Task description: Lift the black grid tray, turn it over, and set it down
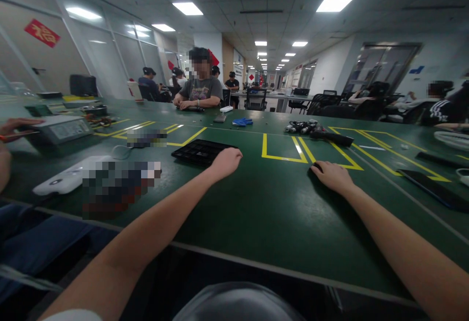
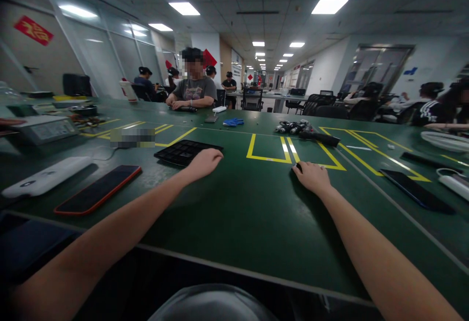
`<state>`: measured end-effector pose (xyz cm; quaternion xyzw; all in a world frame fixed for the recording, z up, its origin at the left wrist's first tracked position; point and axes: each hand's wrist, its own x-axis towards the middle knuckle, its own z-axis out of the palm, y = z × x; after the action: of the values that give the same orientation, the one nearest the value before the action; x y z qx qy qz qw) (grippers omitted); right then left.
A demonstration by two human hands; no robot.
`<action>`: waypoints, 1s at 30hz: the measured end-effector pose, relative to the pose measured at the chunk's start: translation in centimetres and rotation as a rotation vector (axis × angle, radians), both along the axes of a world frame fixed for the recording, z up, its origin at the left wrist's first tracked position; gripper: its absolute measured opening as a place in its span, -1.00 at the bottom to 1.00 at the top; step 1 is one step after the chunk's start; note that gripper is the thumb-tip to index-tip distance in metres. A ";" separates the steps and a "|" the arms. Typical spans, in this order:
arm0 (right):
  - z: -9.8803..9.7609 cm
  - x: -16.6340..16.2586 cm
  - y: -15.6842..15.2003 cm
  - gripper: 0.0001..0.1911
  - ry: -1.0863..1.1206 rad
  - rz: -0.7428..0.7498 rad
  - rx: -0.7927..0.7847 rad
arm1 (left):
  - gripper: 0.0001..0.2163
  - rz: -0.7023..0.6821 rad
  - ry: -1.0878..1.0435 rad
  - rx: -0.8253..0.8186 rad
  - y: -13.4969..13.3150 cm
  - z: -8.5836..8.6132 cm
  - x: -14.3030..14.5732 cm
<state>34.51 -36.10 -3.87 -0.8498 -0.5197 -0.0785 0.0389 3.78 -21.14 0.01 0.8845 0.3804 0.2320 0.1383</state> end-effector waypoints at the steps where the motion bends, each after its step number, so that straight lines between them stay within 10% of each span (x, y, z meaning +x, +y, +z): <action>1: 0.0 0.0 0.0 -0.47 0.000 0.000 -0.001 | -0.83 0.071 -0.111 -0.063 1.3 0.6 -0.7; 9: 0.0 -0.2 0.1 -0.49 0.010 -0.005 -0.001 | -0.81 0.466 -0.236 -0.169 7.8 1.9 -6.9; 14: 0.5 -0.2 -0.2 -0.44 0.011 -0.040 -0.016 | -0.46 0.621 0.326 0.035 7.7 0.7 -7.0; 23: 1.0 1.7 -0.8 -0.44 0.175 -0.045 -0.086 | -0.45 0.577 0.497 0.079 7.4 0.3 -6.5; 30: 1.2 -4.3 0.0 -0.50 0.550 0.235 0.130 | -0.55 0.301 0.140 0.094 4.1 0.0 -2.7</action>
<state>30.24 -36.10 -2.72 -0.7692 -0.5782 0.1264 0.2410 1.05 -17.04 0.02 0.8371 0.5059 0.2055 0.0339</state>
